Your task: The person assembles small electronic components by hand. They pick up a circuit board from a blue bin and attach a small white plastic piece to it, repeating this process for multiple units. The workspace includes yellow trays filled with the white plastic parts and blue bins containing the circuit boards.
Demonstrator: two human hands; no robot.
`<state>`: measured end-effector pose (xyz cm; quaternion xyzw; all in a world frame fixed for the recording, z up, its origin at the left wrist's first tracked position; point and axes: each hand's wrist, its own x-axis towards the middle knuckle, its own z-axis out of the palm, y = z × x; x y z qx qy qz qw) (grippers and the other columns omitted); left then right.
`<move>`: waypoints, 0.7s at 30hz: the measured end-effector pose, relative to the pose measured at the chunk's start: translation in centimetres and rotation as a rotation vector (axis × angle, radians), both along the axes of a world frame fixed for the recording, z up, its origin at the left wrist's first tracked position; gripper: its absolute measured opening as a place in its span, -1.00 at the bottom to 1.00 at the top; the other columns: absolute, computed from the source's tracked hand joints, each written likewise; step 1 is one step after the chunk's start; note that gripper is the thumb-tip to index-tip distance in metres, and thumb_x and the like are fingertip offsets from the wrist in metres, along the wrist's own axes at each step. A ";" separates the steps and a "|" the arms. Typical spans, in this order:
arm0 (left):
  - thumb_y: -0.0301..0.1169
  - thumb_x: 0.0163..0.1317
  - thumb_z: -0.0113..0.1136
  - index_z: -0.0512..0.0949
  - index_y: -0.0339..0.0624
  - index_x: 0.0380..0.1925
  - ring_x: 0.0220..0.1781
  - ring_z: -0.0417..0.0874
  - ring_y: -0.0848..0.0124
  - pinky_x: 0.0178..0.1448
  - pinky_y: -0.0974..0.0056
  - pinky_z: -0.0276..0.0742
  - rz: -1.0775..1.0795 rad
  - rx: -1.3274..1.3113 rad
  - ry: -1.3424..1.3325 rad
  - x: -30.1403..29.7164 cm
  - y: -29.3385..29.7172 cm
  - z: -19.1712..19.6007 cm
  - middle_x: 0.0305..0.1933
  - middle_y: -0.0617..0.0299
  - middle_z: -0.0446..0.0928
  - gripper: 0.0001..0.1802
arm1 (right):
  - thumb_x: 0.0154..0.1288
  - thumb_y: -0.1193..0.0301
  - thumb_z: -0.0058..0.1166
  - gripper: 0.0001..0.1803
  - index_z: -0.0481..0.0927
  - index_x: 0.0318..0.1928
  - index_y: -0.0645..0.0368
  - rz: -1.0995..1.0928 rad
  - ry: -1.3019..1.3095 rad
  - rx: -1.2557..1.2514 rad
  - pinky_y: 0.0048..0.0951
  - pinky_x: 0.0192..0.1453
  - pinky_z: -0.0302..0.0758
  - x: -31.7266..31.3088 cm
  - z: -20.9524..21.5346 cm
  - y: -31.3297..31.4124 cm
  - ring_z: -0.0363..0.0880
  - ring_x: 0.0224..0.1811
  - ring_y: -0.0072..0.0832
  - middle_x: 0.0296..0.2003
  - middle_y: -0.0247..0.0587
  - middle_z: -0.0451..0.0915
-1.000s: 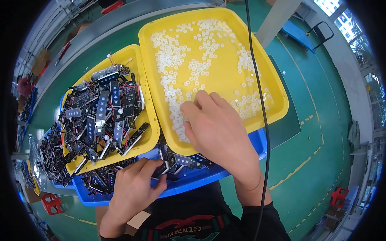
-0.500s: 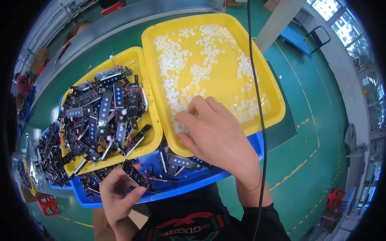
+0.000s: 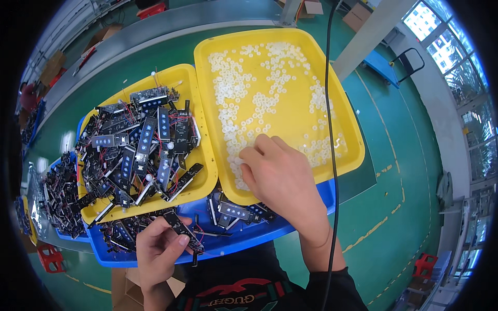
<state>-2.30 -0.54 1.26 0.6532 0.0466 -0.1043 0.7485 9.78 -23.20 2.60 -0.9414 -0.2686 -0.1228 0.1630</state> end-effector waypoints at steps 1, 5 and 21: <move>-0.62 0.21 0.22 0.48 -0.45 -0.01 -0.37 0.61 0.60 -0.27 0.55 0.51 -0.001 0.019 0.015 -0.1 0.1 0.1 -0.34 0.22 0.59 -0.67 | 0.06 0.43 0.19 -0.91 0.56 -0.42 0.13 -0.013 -0.012 0.019 -0.27 -0.32 0.48 -0.1 -0.2 0.1 0.50 -0.37 -0.25 -0.49 -0.20 0.40; -0.65 0.19 0.22 0.50 -0.43 -0.07 -0.40 0.59 0.60 -0.33 0.53 0.52 0.116 -0.017 0.000 -0.3 -0.3 -0.1 -0.32 0.21 0.58 -0.71 | 0.06 0.48 0.19 -0.90 0.59 -0.36 0.15 -0.065 -0.028 0.119 -0.27 -0.36 0.47 0.1 -0.1 -0.2 0.52 -0.41 -0.20 -0.46 -0.16 0.46; -0.74 0.01 0.34 0.33 -0.29 -0.12 -0.14 0.68 0.26 -0.09 0.30 0.61 0.243 -0.160 -0.151 -0.1 0.0 0.0 -0.23 -0.05 0.60 -0.53 | 0.04 0.73 0.21 -0.66 0.66 -0.10 0.32 0.322 0.417 0.909 -0.60 -0.39 0.40 -5.8 1.3 2.3 0.48 -0.43 -0.54 -0.31 -0.15 0.53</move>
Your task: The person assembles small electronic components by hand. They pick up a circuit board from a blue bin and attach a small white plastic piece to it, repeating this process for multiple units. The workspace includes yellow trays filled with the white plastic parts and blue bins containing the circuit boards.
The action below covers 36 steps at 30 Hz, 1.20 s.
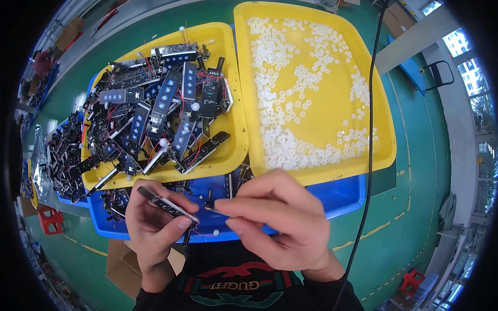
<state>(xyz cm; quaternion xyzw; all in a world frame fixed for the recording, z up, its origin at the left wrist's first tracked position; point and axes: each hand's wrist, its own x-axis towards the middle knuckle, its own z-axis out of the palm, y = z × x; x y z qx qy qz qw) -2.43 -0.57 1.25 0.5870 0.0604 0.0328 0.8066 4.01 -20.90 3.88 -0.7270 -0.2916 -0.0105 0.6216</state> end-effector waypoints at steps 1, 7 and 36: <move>-0.75 -0.05 0.38 0.27 -0.23 -0.13 -0.18 0.68 0.24 -0.07 0.28 0.60 0.022 -0.025 -0.003 0.1 -0.1 0.0 -0.26 -0.10 0.59 -0.45 | 0.05 0.72 0.23 -0.65 0.66 -0.09 0.32 0.035 -0.048 -0.038 -0.59 -0.38 0.41 -0.1 -0.4 0.0 0.49 -0.42 -0.53 -0.30 -0.15 0.54; -0.73 -0.09 0.43 0.20 -0.16 -0.18 -0.26 0.68 0.24 -0.14 0.28 0.63 0.049 -0.008 -0.134 -0.1 -0.1 -0.7 -0.33 -0.11 0.58 -0.39 | 0.09 0.70 0.24 -0.73 0.68 -0.14 0.32 -0.020 0.126 0.022 -0.56 -0.35 0.48 -1.6 -2.4 0.5 0.60 -0.30 -0.46 -0.23 -0.07 0.60; -0.81 0.05 0.24 0.17 -0.18 -0.23 -0.39 0.69 0.24 -0.39 0.23 0.71 0.021 -0.386 -0.032 -0.1 -1.8 0.0 -0.38 -0.07 0.51 -0.52 | 0.10 0.84 0.10 -0.71 0.52 -0.14 0.40 -0.081 0.320 0.499 -0.36 -0.20 0.73 -3.4 -3.3 2.5 0.70 -0.21 -0.15 -0.21 0.17 0.58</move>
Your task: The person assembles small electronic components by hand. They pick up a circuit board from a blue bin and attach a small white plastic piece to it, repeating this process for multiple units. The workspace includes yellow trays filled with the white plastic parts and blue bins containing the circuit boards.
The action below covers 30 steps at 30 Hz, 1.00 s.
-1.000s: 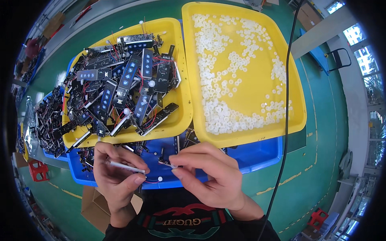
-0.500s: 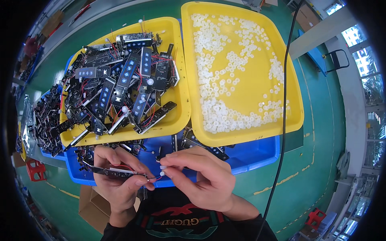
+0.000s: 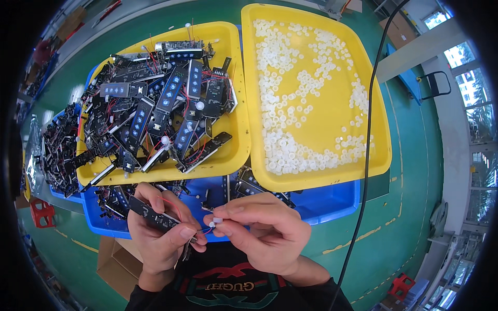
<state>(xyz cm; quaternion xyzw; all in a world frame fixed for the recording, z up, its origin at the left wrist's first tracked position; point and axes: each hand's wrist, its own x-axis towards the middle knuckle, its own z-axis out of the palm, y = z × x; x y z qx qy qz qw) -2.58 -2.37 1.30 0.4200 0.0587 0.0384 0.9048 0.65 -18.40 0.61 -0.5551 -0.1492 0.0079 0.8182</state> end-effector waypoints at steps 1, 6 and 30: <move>-0.81 0.05 0.24 0.17 -0.18 -0.23 -0.39 0.69 0.25 -0.39 0.23 0.71 -0.003 -0.007 -0.004 0.0 0.0 0.0 -0.38 -0.07 0.52 -0.52 | 0.07 0.88 0.10 -0.72 0.56 -0.18 0.45 -0.005 0.049 0.075 -0.35 -0.14 0.73 -0.1 0.1 0.2 0.70 -0.16 -0.14 -0.19 0.19 0.59; -0.80 0.05 0.26 0.18 -0.18 -0.23 -0.43 0.68 0.27 -0.42 0.26 0.69 -0.013 -0.009 0.040 0.0 0.1 0.2 -0.38 -0.07 0.53 -0.52 | 0.05 0.86 0.12 -0.73 0.58 -0.20 0.43 0.049 -0.063 0.015 -0.36 -0.14 0.72 0.2 -0.4 -0.2 0.70 -0.15 -0.13 -0.17 0.20 0.59; -0.77 0.05 0.25 0.17 -0.12 -0.21 -0.48 0.69 0.20 -0.52 0.24 0.70 -0.106 -0.302 0.079 0.2 0.6 0.1 -0.43 -0.12 0.52 -0.50 | -0.08 0.73 0.37 -0.68 0.61 -0.24 0.36 0.053 -0.390 -0.264 -0.44 -0.23 0.65 0.8 -0.3 -0.5 0.70 -0.26 -0.30 -0.24 0.05 0.62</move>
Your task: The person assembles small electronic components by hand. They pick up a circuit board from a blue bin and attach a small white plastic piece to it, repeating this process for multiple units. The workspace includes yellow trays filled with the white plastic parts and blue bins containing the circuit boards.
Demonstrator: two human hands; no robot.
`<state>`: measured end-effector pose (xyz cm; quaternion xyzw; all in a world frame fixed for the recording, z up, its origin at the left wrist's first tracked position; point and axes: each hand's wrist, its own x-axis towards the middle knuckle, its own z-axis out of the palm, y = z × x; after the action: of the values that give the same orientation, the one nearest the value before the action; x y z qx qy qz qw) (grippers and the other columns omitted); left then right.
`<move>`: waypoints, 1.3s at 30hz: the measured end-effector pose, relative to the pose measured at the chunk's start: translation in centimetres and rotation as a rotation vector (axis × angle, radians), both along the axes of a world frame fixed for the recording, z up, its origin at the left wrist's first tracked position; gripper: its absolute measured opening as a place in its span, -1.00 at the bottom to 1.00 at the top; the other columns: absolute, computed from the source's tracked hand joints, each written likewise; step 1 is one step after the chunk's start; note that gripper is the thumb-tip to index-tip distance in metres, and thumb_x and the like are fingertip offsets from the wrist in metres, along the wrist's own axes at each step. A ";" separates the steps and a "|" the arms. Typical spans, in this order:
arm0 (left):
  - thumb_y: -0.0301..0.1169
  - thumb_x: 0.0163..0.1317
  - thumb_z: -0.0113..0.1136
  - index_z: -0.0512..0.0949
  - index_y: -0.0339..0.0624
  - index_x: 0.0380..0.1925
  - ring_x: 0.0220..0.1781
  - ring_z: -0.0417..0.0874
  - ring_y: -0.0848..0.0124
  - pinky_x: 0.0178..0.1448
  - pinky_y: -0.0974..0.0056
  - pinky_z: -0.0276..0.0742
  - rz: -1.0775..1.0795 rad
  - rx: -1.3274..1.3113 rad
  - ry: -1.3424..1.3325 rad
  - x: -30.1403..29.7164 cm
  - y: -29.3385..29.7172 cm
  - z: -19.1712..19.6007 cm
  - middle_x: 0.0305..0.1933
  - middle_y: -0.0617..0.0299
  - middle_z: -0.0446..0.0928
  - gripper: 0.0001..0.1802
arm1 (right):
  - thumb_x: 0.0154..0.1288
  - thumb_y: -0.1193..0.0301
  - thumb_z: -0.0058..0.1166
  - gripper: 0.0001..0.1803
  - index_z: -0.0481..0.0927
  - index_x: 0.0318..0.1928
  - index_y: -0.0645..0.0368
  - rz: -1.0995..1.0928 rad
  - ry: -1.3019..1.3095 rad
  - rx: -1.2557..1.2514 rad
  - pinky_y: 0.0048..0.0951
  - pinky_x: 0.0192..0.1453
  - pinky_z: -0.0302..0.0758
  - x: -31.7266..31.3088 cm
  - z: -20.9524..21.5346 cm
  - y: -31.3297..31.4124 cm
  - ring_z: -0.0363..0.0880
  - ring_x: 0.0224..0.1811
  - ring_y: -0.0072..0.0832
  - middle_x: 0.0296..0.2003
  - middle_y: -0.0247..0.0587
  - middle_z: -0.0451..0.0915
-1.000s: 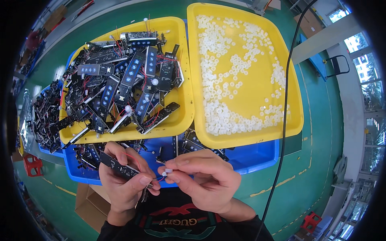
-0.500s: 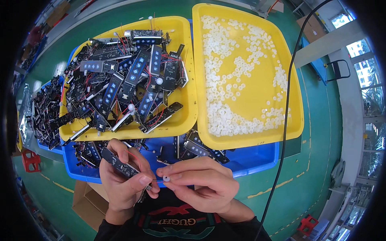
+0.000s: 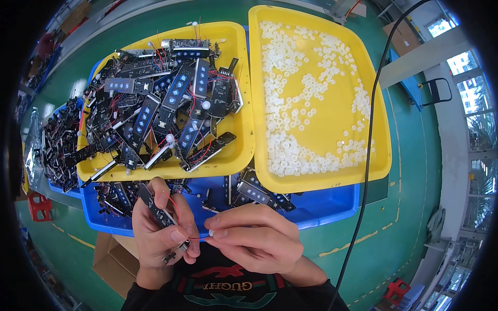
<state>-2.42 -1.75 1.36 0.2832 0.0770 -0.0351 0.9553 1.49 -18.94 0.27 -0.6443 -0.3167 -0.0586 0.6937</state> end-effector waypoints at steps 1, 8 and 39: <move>-0.77 0.05 0.25 0.17 -0.12 -0.21 -0.48 0.69 0.20 -0.52 0.24 0.70 0.001 -0.006 -0.005 -0.1 0.0 0.0 -0.43 -0.12 0.52 -0.50 | -0.08 0.73 0.37 -0.68 0.61 -0.24 0.37 0.010 0.001 -0.017 -0.44 -0.23 0.64 0.0 0.0 -0.1 0.70 -0.26 -0.30 -0.24 0.06 0.62; -0.77 0.06 0.25 0.17 -0.13 -0.22 -0.48 0.69 0.21 -0.51 0.24 0.69 0.018 0.064 -0.022 -0.2 0.0 0.1 -0.43 -0.13 0.52 -0.51 | -0.07 0.73 0.36 -0.68 0.62 -0.22 0.39 0.038 0.015 -0.009 -0.43 -0.22 0.65 0.1 0.2 -0.2 0.70 -0.25 -0.29 -0.24 0.07 0.62; -0.80 0.06 0.23 0.24 -0.25 -0.11 -0.25 0.69 0.27 -0.20 0.20 0.68 -0.004 0.410 -0.208 0.0 0.4 2.1 -0.25 -0.09 0.56 -0.53 | -0.06 0.62 0.37 -0.69 0.63 -0.23 0.25 -0.174 -0.322 -0.259 -0.35 -0.21 0.66 1.1 1.9 -0.9 0.70 -0.23 -0.16 -0.14 0.03 0.66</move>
<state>-2.42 -1.40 3.51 0.4736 -0.0168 0.0089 0.8805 2.62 -19.88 2.19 -0.7351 -0.3717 -0.1792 0.5379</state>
